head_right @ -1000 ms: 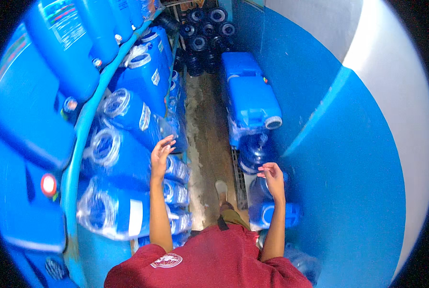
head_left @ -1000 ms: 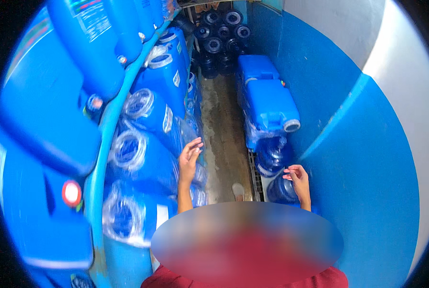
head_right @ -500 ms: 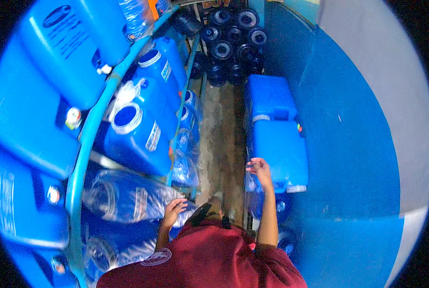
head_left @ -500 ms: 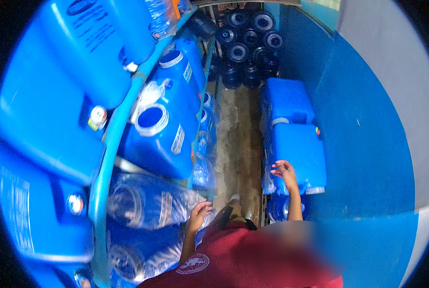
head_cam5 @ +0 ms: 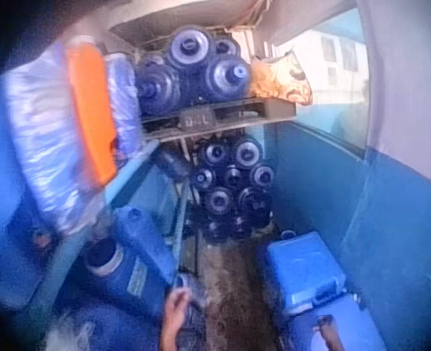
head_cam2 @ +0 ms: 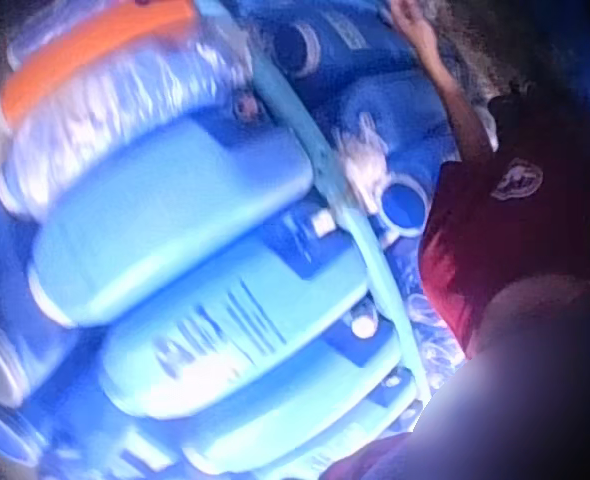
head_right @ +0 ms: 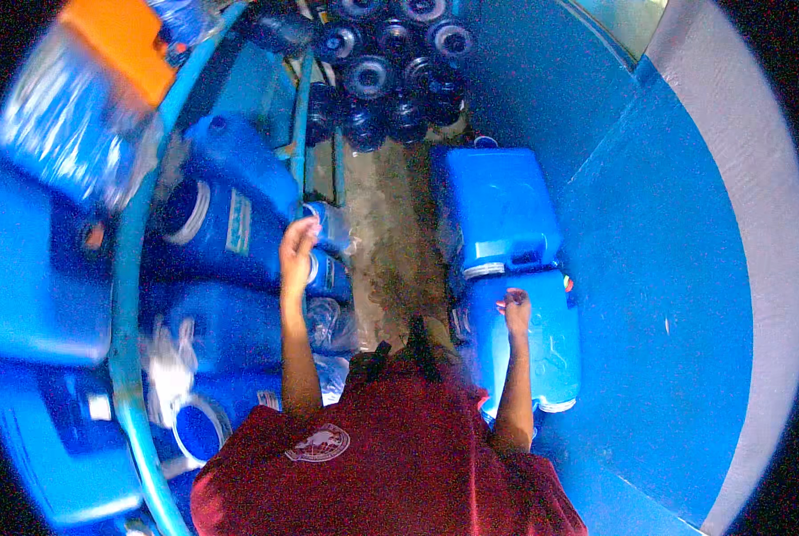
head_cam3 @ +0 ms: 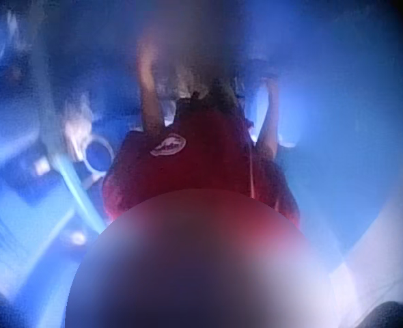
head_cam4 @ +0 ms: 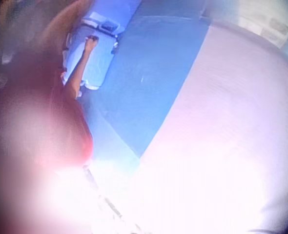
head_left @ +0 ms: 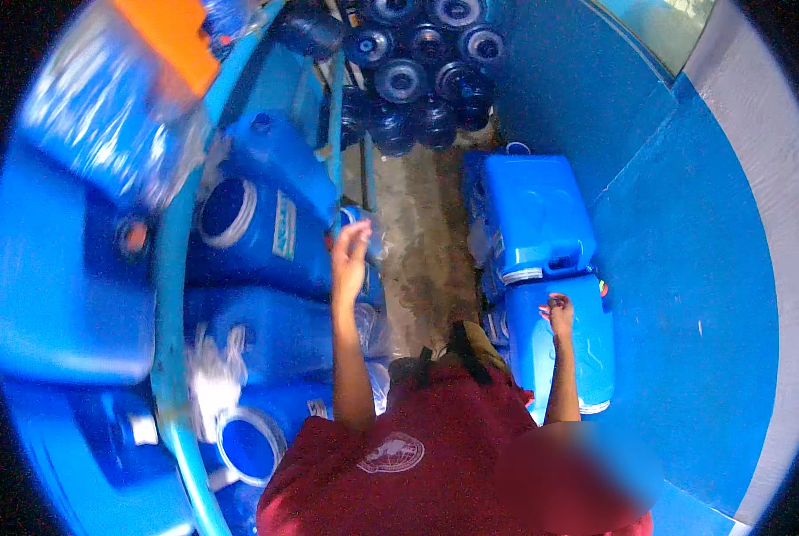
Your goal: The person moves large blue water containers and jerrycans within a storage area. They pick up, carry, and place containers on the floor and shelves, and briefly use a mop to clean the floor.
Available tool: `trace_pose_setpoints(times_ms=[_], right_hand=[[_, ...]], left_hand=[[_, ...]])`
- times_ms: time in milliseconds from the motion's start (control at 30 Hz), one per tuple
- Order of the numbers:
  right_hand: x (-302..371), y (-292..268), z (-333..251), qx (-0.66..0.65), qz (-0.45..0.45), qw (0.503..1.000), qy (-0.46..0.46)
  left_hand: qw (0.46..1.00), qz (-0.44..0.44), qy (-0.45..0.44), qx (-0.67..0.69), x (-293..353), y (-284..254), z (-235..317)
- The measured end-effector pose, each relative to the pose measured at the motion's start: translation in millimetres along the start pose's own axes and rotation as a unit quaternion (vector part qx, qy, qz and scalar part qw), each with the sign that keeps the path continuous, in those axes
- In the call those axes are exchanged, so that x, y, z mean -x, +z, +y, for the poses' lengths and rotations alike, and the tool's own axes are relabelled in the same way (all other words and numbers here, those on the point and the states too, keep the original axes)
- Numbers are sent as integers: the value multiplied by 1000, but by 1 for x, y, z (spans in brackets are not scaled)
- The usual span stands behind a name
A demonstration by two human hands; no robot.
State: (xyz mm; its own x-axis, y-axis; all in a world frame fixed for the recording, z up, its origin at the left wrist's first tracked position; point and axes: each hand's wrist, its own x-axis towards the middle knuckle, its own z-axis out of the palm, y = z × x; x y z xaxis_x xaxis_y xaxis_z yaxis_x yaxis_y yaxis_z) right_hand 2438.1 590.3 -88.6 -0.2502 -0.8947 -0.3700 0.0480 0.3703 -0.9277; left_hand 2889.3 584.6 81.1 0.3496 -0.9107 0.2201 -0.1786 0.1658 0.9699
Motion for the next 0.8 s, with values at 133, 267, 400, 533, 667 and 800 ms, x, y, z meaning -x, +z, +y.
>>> trace_pose_setpoints(times_ms=[133, 267, 400, 533, 667, 800], right_hand=[[-47, -7, -10, -1, 86, 996, 7], [-119, 17, -9, -26, 132, 991, 14], [-209, 54, -15, 72, 176, 977, -92], [-261, 110, -48, 152, 98, 972, -152], [-264, 173, -78, 205, 52, 967, -140], [-236, 194, -83, 297, -19, 940, -166]], left_hand=[[994, 98, 44, -4, -88, -9, 6], [989, 147, 25, -16, -141, -29, -8], [986, 168, 12, -3, -177, -43, -25], [983, 179, -25, -45, -194, -41, -37], [974, 201, -60, -80, -202, -24, -50], [989, -71, -128, -12, -234, 31, -65]])
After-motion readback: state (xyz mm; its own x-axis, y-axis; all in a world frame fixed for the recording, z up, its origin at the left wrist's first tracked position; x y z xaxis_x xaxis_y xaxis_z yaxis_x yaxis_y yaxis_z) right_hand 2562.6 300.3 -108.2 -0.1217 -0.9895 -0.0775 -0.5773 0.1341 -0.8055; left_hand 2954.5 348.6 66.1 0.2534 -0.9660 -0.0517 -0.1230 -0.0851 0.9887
